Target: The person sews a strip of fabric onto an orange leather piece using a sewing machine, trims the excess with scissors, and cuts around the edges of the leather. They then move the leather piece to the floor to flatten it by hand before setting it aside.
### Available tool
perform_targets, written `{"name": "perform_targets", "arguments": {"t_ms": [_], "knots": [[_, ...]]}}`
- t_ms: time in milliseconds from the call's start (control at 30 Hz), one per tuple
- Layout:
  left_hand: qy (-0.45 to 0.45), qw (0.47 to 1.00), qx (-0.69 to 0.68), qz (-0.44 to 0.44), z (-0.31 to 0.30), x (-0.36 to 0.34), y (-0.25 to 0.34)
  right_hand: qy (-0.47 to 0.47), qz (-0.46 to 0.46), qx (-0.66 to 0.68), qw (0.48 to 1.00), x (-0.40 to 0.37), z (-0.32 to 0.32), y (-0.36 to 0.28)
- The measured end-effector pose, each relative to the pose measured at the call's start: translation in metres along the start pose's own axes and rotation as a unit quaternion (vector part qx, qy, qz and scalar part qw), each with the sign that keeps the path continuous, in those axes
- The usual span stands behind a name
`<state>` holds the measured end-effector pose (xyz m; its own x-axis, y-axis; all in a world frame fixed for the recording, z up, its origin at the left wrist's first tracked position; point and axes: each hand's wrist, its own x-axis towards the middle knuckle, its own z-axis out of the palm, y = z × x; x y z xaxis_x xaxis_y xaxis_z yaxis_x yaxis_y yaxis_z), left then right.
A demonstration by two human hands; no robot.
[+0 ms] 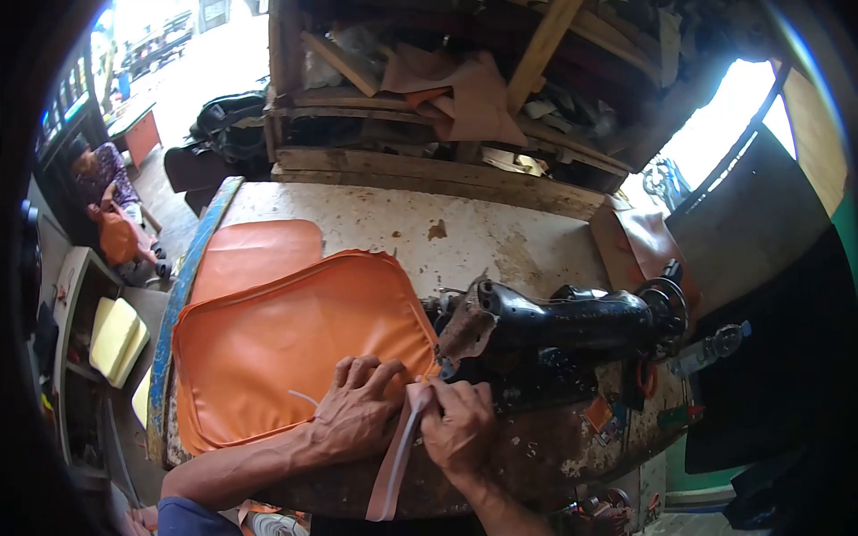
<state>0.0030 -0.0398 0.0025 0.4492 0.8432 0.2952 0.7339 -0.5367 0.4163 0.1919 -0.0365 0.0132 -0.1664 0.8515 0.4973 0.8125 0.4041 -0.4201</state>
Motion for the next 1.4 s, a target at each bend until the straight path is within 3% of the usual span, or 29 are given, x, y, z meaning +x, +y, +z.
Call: {"name": "perform_targets", "arguments": {"t_ms": [733, 1100, 1200, 1233, 1267, 1333, 1367, 1400], "knots": [[-0.045, 0.999, 0.025, -0.007, -0.009, -0.018, 0.009, 0.002, -0.062, -0.067, 0.996, 0.000, 0.004, -0.001], [-0.070, 0.985, 0.097, -0.126, 0.018, -0.038, 0.085, -0.005, -0.032, -0.068, 0.997, -0.002, -0.001, 0.012], [-0.059, 0.978, -0.027, -0.197, 0.029, -0.037, 0.101, -0.015, -0.015, -0.043, 0.999, 0.001, -0.009, 0.016], [-0.072, 0.974, 0.106, -0.185, 0.022, -0.032, 0.114, -0.018, -0.011, -0.046, 0.999, 0.002, -0.010, 0.017], [-0.084, 0.974, 0.122, -0.172, 0.032, -0.042, 0.121, -0.018, -0.010, -0.044, 0.999, 0.002, -0.011, 0.018], [-0.174, 0.976, -0.020, -0.127, -0.004, -0.050, 0.137, -0.028, -0.022, -0.044, 0.998, 0.003, -0.012, 0.022], [-0.189, 0.937, -0.247, -0.159, -0.027, -0.056, 0.141, -0.028, -0.010, -0.033, 0.999, 0.002, -0.008, 0.025], [-0.237, 0.896, -0.340, -0.159, -0.077, -0.046, 0.141, -0.028, -0.009, -0.032, 0.999, 0.002, -0.006, 0.027]]}}
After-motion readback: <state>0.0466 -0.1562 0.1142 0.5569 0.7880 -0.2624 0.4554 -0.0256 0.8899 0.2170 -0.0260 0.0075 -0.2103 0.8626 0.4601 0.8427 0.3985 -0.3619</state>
